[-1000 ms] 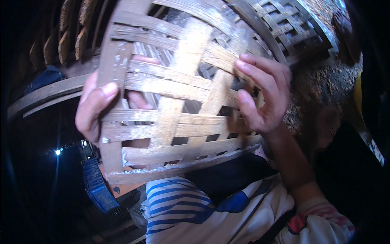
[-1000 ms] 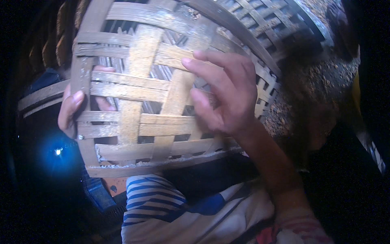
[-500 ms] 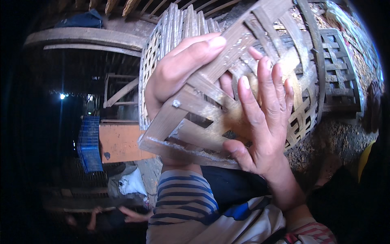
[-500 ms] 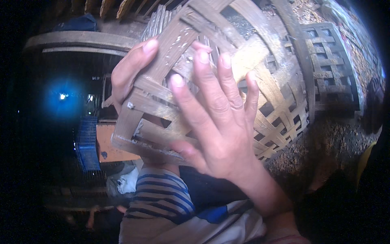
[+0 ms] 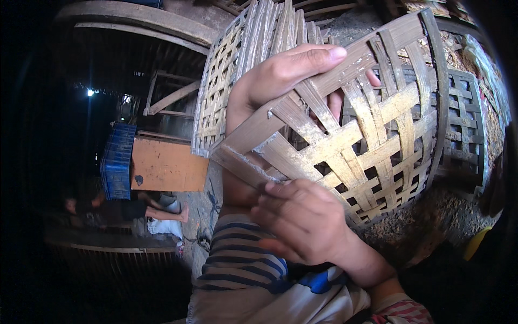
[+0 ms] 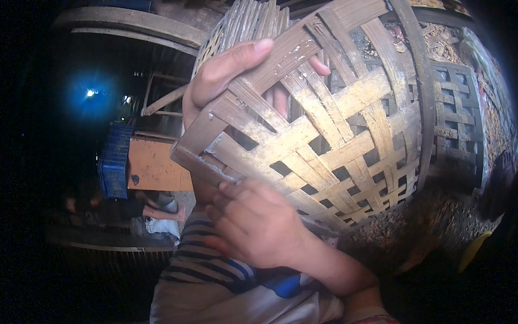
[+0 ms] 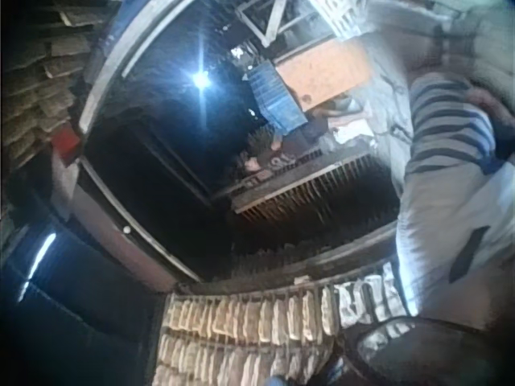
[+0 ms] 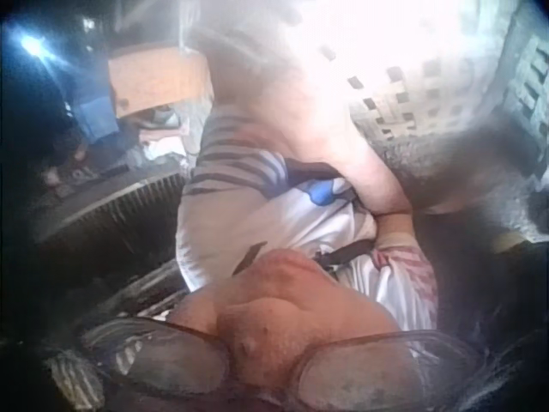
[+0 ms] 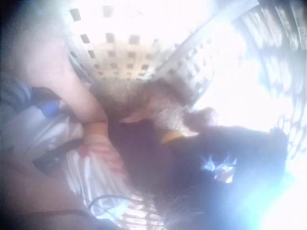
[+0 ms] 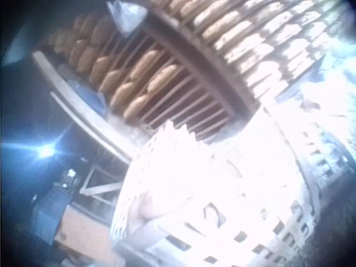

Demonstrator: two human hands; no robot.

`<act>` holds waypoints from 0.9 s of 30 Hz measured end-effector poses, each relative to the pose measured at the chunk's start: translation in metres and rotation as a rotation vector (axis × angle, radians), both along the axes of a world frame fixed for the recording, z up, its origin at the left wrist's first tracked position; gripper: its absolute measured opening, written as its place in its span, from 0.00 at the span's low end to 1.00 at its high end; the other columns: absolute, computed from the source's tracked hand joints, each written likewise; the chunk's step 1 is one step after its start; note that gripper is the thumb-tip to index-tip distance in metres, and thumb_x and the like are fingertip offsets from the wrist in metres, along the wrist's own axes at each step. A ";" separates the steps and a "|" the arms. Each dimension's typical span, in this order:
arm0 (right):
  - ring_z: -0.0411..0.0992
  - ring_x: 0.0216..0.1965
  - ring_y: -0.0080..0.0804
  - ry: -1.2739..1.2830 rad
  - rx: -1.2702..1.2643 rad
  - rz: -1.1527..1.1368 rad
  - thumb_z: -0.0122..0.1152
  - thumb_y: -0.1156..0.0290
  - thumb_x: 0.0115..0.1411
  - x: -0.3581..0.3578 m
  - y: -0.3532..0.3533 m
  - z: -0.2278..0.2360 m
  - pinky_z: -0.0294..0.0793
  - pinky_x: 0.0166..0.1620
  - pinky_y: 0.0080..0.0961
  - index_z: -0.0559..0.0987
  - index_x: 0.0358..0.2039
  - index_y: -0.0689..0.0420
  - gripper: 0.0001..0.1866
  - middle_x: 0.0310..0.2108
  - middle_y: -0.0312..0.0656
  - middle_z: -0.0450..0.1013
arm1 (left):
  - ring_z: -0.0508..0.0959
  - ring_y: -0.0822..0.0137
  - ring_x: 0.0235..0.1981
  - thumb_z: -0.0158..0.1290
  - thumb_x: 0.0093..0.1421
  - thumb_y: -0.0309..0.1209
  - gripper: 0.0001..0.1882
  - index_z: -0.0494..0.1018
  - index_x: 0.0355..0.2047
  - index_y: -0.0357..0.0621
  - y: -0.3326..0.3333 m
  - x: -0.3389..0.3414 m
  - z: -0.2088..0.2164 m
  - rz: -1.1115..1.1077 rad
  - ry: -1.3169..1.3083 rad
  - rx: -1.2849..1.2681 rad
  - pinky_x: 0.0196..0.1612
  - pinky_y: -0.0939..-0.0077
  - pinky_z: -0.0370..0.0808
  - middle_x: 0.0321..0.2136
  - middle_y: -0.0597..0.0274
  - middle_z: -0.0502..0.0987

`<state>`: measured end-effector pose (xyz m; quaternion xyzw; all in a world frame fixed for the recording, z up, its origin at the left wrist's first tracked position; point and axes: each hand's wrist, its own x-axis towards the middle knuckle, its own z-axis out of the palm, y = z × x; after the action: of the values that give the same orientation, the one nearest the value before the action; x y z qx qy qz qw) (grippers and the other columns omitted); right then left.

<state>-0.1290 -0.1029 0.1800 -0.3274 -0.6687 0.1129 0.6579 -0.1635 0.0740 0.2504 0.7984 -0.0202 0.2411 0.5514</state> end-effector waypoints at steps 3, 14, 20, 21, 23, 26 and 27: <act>0.73 0.48 0.47 0.024 0.001 -0.149 0.56 0.47 0.62 0.008 0.011 -0.002 0.71 0.50 0.36 0.82 0.47 0.57 0.27 0.54 0.54 0.72 | 0.77 0.68 0.31 0.50 0.67 0.28 0.21 0.67 0.58 0.32 0.004 -0.004 -0.001 -0.040 -0.033 -0.045 0.33 0.80 0.77 0.47 0.36 0.76; 0.66 0.49 0.36 -0.203 -0.273 -0.376 0.61 0.46 0.53 -0.002 0.005 0.018 0.60 0.53 0.38 0.75 0.59 0.50 0.35 0.65 0.45 0.64 | 0.78 0.71 0.31 0.55 0.64 0.27 0.18 0.70 0.54 0.36 -0.020 0.000 0.003 0.198 -0.159 0.249 0.33 0.83 0.77 0.43 0.44 0.77; 0.62 0.53 0.40 -0.484 -0.392 -0.542 0.52 0.34 0.56 -0.009 0.010 0.012 0.55 0.57 0.42 0.76 0.59 0.39 0.35 0.66 0.34 0.64 | 0.79 0.68 0.29 0.50 0.65 0.23 0.16 0.71 0.54 0.37 0.009 0.018 -0.021 0.001 -0.254 0.225 0.33 0.79 0.77 0.42 0.44 0.77; 0.61 0.54 0.41 -0.461 -0.361 -0.500 0.53 0.33 0.55 -0.013 0.005 0.021 0.55 0.57 0.42 0.76 0.59 0.39 0.36 0.65 0.32 0.64 | 0.79 0.67 0.29 0.50 0.66 0.24 0.16 0.71 0.53 0.36 0.002 0.011 -0.007 0.036 -0.209 0.246 0.33 0.79 0.77 0.42 0.44 0.77; 0.60 0.55 0.42 -0.376 -0.309 -0.393 0.56 0.33 0.53 -0.018 -0.002 0.038 0.53 0.58 0.44 0.76 0.58 0.38 0.37 0.65 0.28 0.65 | 0.79 0.67 0.29 0.49 0.67 0.25 0.15 0.72 0.53 0.36 -0.012 0.000 0.021 0.106 -0.104 0.259 0.32 0.78 0.77 0.42 0.45 0.77; 0.60 0.55 0.43 -0.361 -0.345 -0.345 0.60 0.33 0.50 -0.008 0.006 0.023 0.51 0.60 0.47 0.77 0.57 0.39 0.37 0.63 0.23 0.67 | 0.79 0.67 0.29 0.49 0.67 0.28 0.15 0.73 0.52 0.35 -0.008 0.005 0.006 0.094 -0.110 0.115 0.32 0.77 0.78 0.42 0.45 0.77; 0.60 0.55 0.43 -0.352 -0.318 -0.318 0.60 0.34 0.51 -0.004 0.007 0.021 0.51 0.60 0.47 0.77 0.57 0.40 0.37 0.62 0.26 0.67 | 0.79 0.67 0.30 0.49 0.68 0.29 0.15 0.73 0.52 0.35 -0.011 0.003 0.008 0.106 -0.085 0.083 0.32 0.77 0.78 0.43 0.45 0.77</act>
<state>-0.1334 -0.0963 0.2008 -0.5419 -0.6867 0.0534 0.4815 -0.1601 0.0635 0.2587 0.8096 -0.0116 0.3025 0.5028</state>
